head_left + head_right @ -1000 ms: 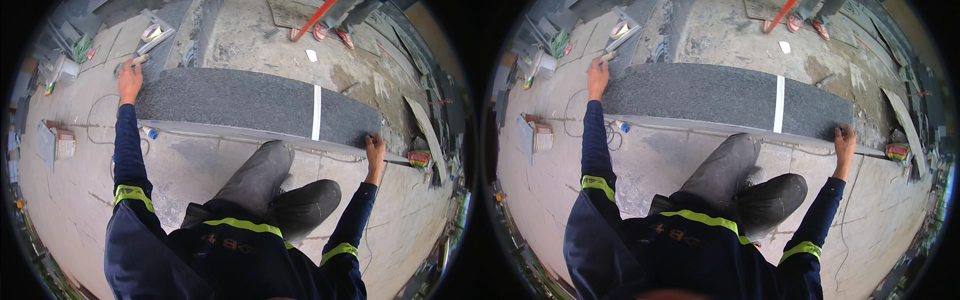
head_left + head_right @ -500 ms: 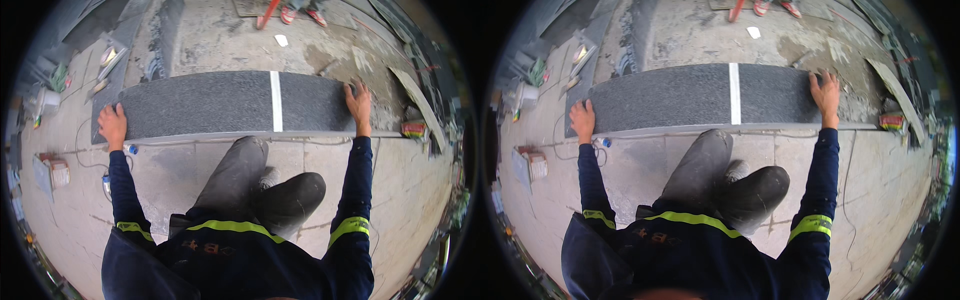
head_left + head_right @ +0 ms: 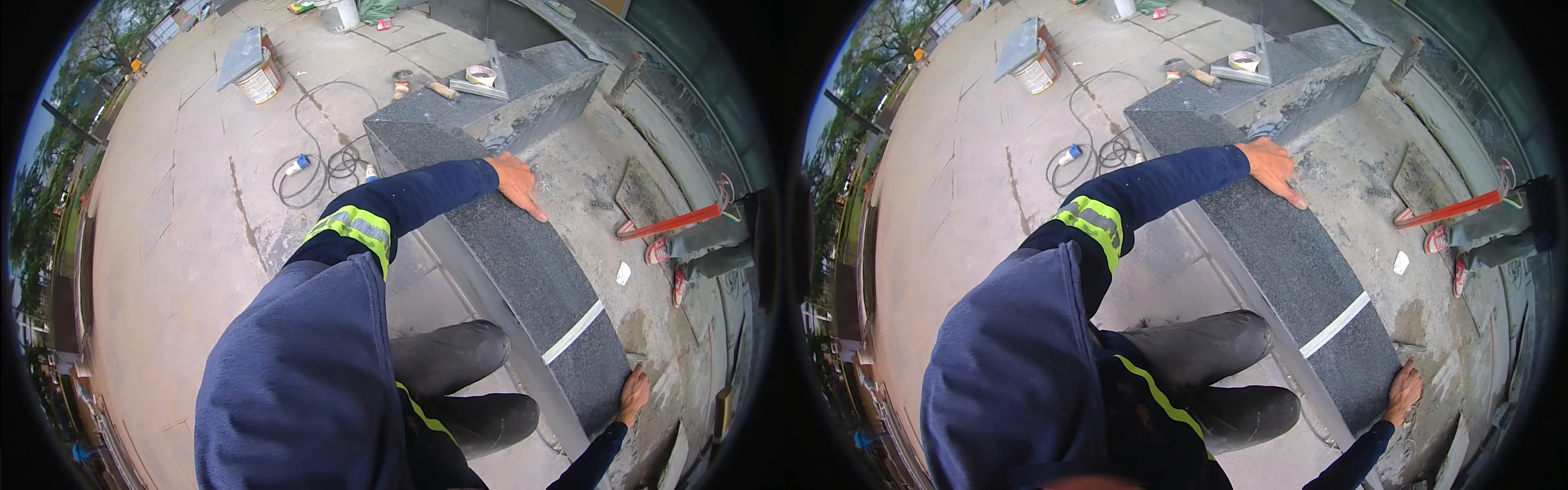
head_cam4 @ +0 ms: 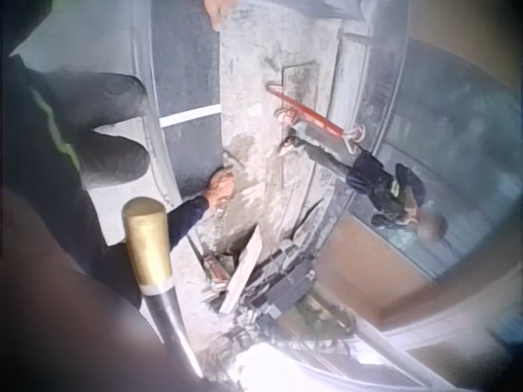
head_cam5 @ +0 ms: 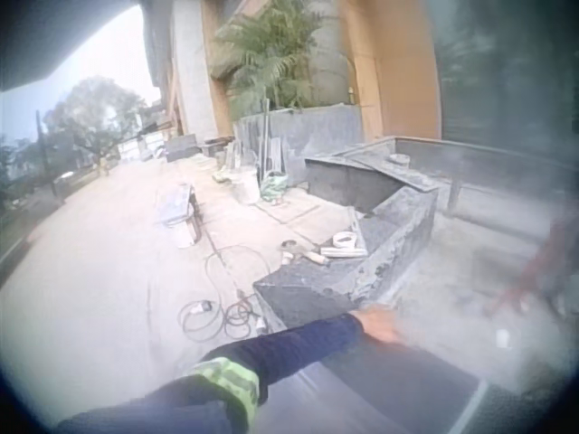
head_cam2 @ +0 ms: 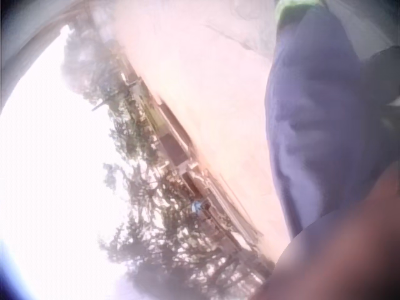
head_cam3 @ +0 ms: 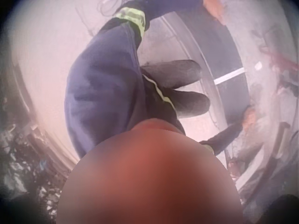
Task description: The person measures and marks a dark stone slab with a metal ruler and pencil, then uses an angle grinder to cut along the marked line. The person handles the slab, ruler, pencil, and grinder during the process.
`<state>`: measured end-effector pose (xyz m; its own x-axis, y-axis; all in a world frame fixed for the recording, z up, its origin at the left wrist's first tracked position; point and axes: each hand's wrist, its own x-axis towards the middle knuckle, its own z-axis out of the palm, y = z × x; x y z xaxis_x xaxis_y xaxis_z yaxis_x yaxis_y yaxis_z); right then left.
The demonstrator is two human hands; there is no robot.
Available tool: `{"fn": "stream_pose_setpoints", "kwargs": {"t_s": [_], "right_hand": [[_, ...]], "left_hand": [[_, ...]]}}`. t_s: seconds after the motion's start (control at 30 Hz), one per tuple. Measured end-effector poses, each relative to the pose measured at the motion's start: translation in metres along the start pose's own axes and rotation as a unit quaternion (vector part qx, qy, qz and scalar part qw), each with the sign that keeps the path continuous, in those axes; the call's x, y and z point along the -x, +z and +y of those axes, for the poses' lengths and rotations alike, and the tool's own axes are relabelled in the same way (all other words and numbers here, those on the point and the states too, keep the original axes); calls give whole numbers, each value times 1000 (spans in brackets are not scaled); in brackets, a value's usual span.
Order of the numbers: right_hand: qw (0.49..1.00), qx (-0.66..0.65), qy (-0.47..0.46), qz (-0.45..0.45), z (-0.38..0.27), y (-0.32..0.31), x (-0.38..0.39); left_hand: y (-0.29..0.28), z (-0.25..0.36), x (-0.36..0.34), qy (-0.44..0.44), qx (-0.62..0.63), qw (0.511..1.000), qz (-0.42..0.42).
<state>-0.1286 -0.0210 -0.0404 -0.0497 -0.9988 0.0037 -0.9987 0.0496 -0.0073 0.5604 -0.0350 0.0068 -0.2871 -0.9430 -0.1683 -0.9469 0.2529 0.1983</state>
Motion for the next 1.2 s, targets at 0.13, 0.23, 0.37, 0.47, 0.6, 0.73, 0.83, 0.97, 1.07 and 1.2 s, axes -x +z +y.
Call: {"fn": "stream_pose_setpoints", "kwargs": {"t_s": [0.13,0.23,0.37,0.47,0.6,0.73,0.83,0.97,1.07,1.2], "right_hand": [[1000,6,9,22,-4,-1,6],[1000,4,2,6,-3,-9,10],[1000,25,-8,-10,-6,-26,5],[999,23,15,-23,-9,-54,13],[998,55,18,-32,-5,-124,43],[996,71,39,-48,-16,-208,84],[992,90,35,-87,-38,-266,105],[987,92,20,-133,-74,-350,165],[978,100,-14,-181,-116,-396,202],[965,65,-107,-230,-202,-430,247]], "left_hand": [[2,0,-3,-62,61,994,-64],[8,2,-5,-35,43,998,-28],[-6,2,-4,-38,53,998,-23],[-29,7,6,-34,48,998,-34],[-53,19,31,-26,84,995,-53],[-92,28,80,-26,102,991,-83],[-128,38,133,-37,114,988,-102],[-180,43,234,-55,147,980,-125],[-228,39,341,-95,137,979,-121],[-268,14,484,-179,186,952,-165]]}}
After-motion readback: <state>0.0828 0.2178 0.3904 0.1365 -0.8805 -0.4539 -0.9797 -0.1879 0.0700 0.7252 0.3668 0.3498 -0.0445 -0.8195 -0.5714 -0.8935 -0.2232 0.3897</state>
